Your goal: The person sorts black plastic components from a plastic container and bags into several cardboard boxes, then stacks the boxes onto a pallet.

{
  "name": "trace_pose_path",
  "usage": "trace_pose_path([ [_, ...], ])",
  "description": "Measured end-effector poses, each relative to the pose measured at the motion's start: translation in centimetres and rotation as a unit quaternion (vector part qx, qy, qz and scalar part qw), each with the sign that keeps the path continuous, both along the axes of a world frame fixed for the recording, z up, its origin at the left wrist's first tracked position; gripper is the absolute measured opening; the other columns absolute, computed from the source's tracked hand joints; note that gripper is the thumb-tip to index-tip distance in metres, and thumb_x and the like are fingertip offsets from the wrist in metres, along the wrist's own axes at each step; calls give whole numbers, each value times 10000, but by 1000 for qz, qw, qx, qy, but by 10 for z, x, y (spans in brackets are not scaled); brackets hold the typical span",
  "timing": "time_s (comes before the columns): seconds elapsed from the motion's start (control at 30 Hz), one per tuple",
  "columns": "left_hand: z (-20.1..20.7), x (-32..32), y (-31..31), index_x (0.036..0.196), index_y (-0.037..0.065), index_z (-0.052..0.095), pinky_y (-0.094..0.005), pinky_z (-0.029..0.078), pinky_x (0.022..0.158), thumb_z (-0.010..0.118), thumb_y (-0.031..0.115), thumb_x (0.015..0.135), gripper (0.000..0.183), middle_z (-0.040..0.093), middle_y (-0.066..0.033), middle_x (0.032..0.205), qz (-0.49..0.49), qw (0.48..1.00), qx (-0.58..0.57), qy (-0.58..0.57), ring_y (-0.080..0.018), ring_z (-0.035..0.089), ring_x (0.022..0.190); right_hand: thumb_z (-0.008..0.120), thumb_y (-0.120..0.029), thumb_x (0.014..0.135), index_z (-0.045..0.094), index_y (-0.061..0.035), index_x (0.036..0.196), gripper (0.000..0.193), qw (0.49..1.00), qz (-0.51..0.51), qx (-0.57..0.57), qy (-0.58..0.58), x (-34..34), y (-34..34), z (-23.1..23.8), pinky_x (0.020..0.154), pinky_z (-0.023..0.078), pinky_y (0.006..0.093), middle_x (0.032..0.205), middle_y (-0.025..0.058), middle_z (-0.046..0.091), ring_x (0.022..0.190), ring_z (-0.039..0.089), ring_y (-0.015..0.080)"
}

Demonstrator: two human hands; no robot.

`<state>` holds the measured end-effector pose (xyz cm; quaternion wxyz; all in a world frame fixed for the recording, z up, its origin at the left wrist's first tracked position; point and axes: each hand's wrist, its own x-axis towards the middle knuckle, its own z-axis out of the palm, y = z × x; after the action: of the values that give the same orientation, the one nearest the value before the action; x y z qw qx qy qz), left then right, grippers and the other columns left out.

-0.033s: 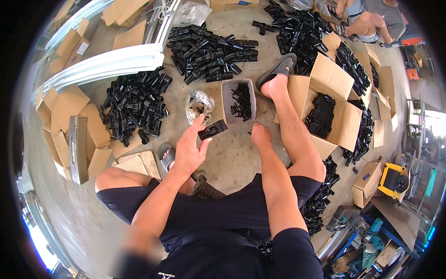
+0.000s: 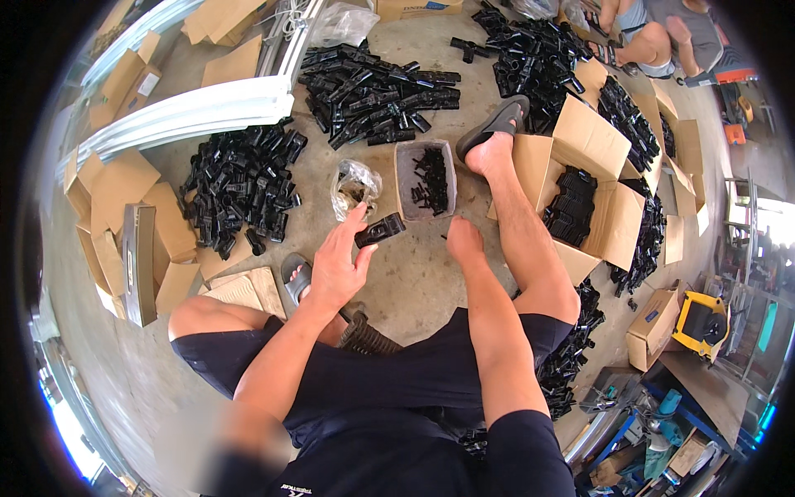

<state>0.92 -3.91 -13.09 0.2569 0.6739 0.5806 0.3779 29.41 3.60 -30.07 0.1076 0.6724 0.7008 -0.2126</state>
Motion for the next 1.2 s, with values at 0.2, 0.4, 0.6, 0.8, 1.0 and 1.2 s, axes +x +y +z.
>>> trace_pose_path([
  [0.2, 4, -1, -4, 1536, 76, 419, -434, 559, 852, 735, 11, 857, 752, 662, -156, 1230, -39, 997, 39, 56, -353, 654, 1055, 594, -43, 919, 675, 31, 1035, 159, 979, 30, 153, 134, -25, 31, 136, 804, 584, 457, 970, 217, 726, 915, 722, 384],
  [0.4, 10, 7, -10, 1565, 93, 373, -442, 565, 836, 713, 6, 855, 792, 658, -138, 1159, -65, 991, 16, 117, -360, 638, 1055, 698, -9, 892, 704, -3, 1007, 115, 880, 1, 144, 452, -75, -32, 221, 739, 552, 375, 908, 174, 699, 819, 702, 327],
  [0.6, 7, 10, -14, 1570, 104, 364, -443, 578, 799, 726, 11, 840, 820, 656, -130, 1161, -80, 987, 18, 139, -349, 647, 1042, 692, 23, 867, 676, 14, 953, 88, 873, 106, 207, 429, -86, -51, 200, 711, 541, 438, 880, 157, 678, 818, 670, 371],
  [0.8, 5, 13, -18, 1557, 106, 382, -443, 581, 791, 726, -10, 810, 831, 655, -127, 1169, -91, 986, 13, 139, -346, 650, 1046, 676, 30, 848, 671, 24, 956, 107, 884, 163, 235, 369, -87, -56, 186, 732, 548, 455, 884, 155, 656, 837, 660, 368],
  [1.0, 1, 12, -20, 1562, 105, 362, -449, 581, 799, 690, -21, 817, 824, 652, -129, 1190, -96, 989, 8, 114, -346, 650, 1057, 681, 12, 834, 673, 7, 953, 120, 885, 198, 264, 328, -93, -56, 182, 748, 551, 451, 881, 137, 610, 874, 646, 348],
  [1.2, -3, 14, -20, 1529, 103, 400, -418, 596, 772, 656, -1, 827, 754, 652, -109, 1140, -105, 984, -13, 144, -336, 642, 1088, 672, -12, 829, 667, 3, 964, 136, 913, 195, 270, 237, -98, -66, 166, 747, 563, 450, 884, 137, 611, 894, 653, 347],
])
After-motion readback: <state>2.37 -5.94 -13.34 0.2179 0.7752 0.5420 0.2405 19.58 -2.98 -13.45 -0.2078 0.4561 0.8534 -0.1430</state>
